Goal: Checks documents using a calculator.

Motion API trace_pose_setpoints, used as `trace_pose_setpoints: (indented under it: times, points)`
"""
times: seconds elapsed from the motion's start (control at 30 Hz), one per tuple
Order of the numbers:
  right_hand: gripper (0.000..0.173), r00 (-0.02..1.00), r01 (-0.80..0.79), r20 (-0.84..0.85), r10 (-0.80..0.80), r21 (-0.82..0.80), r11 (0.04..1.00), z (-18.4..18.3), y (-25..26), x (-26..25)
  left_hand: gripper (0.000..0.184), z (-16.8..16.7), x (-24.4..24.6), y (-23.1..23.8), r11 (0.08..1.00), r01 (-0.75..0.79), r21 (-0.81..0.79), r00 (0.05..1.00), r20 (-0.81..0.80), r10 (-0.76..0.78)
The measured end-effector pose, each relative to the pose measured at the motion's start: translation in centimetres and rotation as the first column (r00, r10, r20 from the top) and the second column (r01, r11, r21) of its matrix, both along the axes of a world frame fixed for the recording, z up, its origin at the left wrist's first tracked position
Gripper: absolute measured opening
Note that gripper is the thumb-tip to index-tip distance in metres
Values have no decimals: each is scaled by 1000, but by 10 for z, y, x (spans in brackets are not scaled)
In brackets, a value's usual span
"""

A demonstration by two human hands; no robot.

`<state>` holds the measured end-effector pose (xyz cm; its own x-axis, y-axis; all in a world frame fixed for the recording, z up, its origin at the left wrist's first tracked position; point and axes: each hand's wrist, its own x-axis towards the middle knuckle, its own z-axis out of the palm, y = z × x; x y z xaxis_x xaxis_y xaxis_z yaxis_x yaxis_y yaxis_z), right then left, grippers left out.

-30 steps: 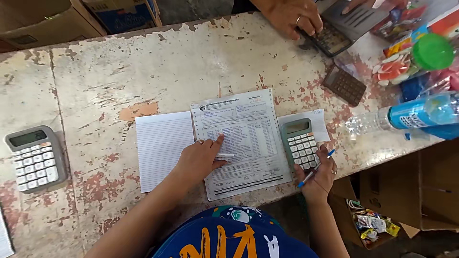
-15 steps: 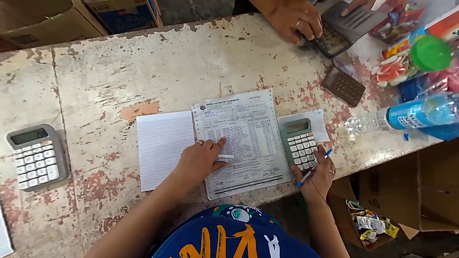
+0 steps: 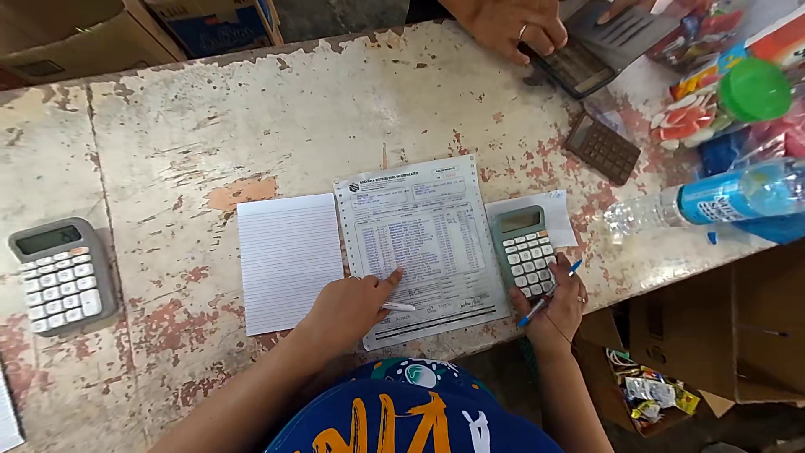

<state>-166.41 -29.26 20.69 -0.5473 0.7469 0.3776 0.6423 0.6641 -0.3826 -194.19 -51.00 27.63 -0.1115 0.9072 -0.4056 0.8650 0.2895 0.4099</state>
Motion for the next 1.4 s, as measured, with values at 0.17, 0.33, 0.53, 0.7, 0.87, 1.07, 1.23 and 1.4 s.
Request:
trace_pose_setpoints:
  times: [0.17,0.33,0.53,0.7,0.87,1.07,1.23,1.4]
  points:
    - [89,1000,5,4,-5,5,1000,-1,0,1,56,1,11,-8,999,46,-22,999,-5,-46]
    - [89,1000,6,4,-6,2,1000,0,0,0,56,-2,19,-14,998,55,-14,998,21,-54]
    - [89,1000,7,-4,-7,-6,1000,-1,-1,0,56,-4,23,-15,999,38,-17,999,8,-38]
    - [88,1000,5,-7,-5,-4,1000,-1,0,0,58,-2,24,-13,999,26,-47,999,21,-25]
    - [86,1000,-2,-16,2,-11,1000,-1,0,1,63,10,24,-4,966,42,-254,997,68,-25]
    - [83,1000,-5,-20,5,15,1000,-3,0,1,65,16,27,0,954,52,-295,997,72,-32]
    - [85,1000,4,-12,-4,6,1000,-2,0,1,61,10,36,2,992,76,-103,995,70,-69]
    - [87,1000,10,-12,-10,0,1000,-2,0,0,68,10,42,12,990,72,-123,996,66,-65]
